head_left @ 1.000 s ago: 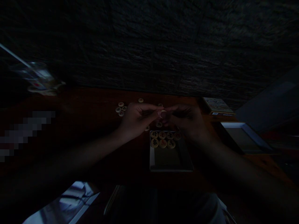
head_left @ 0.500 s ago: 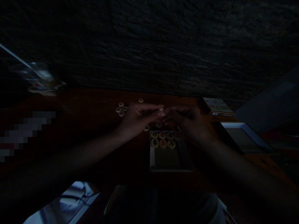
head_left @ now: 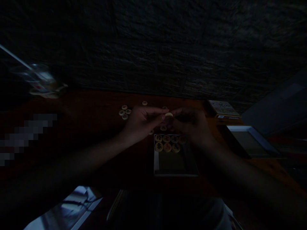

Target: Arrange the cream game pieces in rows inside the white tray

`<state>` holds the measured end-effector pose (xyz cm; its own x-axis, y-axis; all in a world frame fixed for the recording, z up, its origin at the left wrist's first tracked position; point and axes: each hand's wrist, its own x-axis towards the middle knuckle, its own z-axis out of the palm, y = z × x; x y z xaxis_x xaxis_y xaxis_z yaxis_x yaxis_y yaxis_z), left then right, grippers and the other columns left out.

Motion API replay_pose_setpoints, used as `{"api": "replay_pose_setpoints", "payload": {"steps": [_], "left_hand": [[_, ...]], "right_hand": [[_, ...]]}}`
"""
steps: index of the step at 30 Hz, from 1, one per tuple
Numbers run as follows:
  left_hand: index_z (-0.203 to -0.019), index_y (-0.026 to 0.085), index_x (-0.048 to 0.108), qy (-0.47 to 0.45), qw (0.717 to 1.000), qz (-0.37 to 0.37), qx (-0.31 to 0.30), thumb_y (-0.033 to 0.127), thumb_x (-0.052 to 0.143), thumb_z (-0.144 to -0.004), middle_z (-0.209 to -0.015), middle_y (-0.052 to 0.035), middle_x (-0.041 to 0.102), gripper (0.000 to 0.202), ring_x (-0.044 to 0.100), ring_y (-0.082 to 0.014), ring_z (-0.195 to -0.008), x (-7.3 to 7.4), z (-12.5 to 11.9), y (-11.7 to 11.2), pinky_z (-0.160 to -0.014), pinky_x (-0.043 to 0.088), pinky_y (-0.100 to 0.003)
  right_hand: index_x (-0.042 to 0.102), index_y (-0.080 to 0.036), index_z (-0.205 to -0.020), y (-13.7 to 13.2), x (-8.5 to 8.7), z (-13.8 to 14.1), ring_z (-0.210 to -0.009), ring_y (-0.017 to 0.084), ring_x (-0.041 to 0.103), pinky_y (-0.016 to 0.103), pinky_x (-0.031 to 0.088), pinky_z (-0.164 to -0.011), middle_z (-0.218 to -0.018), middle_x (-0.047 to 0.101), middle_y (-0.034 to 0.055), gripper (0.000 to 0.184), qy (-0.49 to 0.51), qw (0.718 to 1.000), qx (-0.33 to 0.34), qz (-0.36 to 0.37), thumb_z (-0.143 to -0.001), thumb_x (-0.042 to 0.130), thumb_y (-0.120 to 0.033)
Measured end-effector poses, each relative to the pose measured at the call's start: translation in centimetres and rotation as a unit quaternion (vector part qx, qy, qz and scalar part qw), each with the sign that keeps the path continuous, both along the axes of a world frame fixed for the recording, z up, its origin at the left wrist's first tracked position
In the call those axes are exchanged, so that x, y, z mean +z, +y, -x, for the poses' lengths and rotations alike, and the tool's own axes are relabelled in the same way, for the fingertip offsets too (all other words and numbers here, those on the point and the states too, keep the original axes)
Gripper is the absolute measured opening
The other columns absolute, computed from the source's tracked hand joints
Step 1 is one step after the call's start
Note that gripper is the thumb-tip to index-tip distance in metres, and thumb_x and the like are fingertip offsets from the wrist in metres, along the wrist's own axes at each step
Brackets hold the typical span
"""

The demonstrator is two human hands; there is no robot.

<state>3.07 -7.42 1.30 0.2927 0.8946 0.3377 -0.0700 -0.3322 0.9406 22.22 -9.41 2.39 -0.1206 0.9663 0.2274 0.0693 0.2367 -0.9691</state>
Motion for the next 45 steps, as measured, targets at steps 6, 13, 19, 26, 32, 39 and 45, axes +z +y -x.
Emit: {"api": "replay_pose_setpoints", "payload": {"steps": [6,13,19,26,32,39,45], "left_hand": [[-0.107,0.017,0.082,-0.010,1.000,-0.006,-0.027,0.026,0.089,-0.076,-0.109,-0.0108,0.082,0.033,0.080,-0.0256,-0.098,0.0,-0.2,0.0,-0.092,0.065,-0.038],[-0.103,0.019,0.082,-0.057,0.995,0.077,-0.031,0.035,0.090,-0.075,-0.104,-0.0090,0.083,0.033,0.080,-0.0248,-0.093,0.0,-0.3,0.1,-0.085,0.068,-0.039],[-0.106,0.021,0.083,-0.063,0.995,0.077,-0.015,0.038,0.090,-0.076,-0.109,-0.0095,0.082,0.035,0.080,-0.0251,-0.094,-0.3,-0.2,0.2,-0.088,0.068,-0.041],[-0.104,0.023,0.084,0.008,0.999,-0.048,0.023,0.033,0.086,-0.082,-0.110,-0.0076,0.082,0.024,0.079,-0.0242,-0.103,-0.1,-0.1,0.1,-0.096,0.063,-0.037],[-0.109,0.018,0.082,-0.037,0.999,0.002,0.019,0.043,0.085,-0.082,-0.108,-0.0103,0.082,0.037,0.080,-0.0254,-0.095,-0.4,-0.2,0.3,-0.090,0.066,-0.040],[-0.110,0.017,0.081,-0.020,1.000,-0.020,0.002,0.032,0.086,-0.081,-0.114,-0.0110,0.081,0.033,0.079,-0.0247,-0.103,-0.1,-0.1,0.3,-0.095,0.064,-0.037],[-0.107,0.015,0.080,-0.034,0.999,-0.029,-0.017,0.024,0.090,-0.074,-0.106,-0.0109,0.083,0.036,0.080,-0.0244,-0.097,-0.2,-0.2,0.3,-0.091,0.064,-0.036]], "right_hand": [[0.080,-0.017,-0.083,0.1,-0.1,0.0,-0.058,0.015,0.070,0.025,0.058,-0.055,-0.071,0.076,0.0050,0.038,0.006,1.000,0.008,0.007,-0.077,0.086,-0.054],[0.081,-0.017,-0.083,0.2,0.0,0.1,-0.055,0.014,0.068,0.025,0.058,-0.053,-0.066,0.074,0.0042,0.040,0.025,0.999,0.012,0.025,-0.079,0.084,-0.057],[0.082,-0.019,-0.097,0.0,-0.1,-0.1,-0.057,0.015,0.070,0.024,0.058,-0.052,-0.071,0.077,0.0032,0.036,0.020,1.000,-0.007,0.020,-0.076,0.088,-0.049],[0.082,-0.020,-0.082,0.1,0.5,0.1,-0.058,0.012,0.068,0.022,0.057,-0.054,-0.072,0.077,0.0027,0.027,0.096,0.993,0.023,0.061,-0.073,0.091,-0.043],[0.084,-0.022,-0.086,0.4,0.5,-0.2,-0.076,0.013,0.074,0.025,0.061,-0.074,-0.088,0.081,0.0039,0.024,0.143,0.983,0.051,0.106,-0.069,0.094,-0.036],[0.083,-0.021,-0.097,0.4,-0.3,-0.3,-0.079,0.017,0.077,0.030,0.063,-0.076,-0.096,0.083,0.0050,0.032,0.125,0.990,0.040,0.060,-0.070,0.094,-0.034],[0.081,-0.018,-0.090,0.2,-0.3,0.0,-0.065,0.016,0.073,0.027,0.062,-0.061,-0.078,0.079,0.0039,0.037,0.090,0.996,0.002,0.025,-0.069,0.094,-0.045]]}}
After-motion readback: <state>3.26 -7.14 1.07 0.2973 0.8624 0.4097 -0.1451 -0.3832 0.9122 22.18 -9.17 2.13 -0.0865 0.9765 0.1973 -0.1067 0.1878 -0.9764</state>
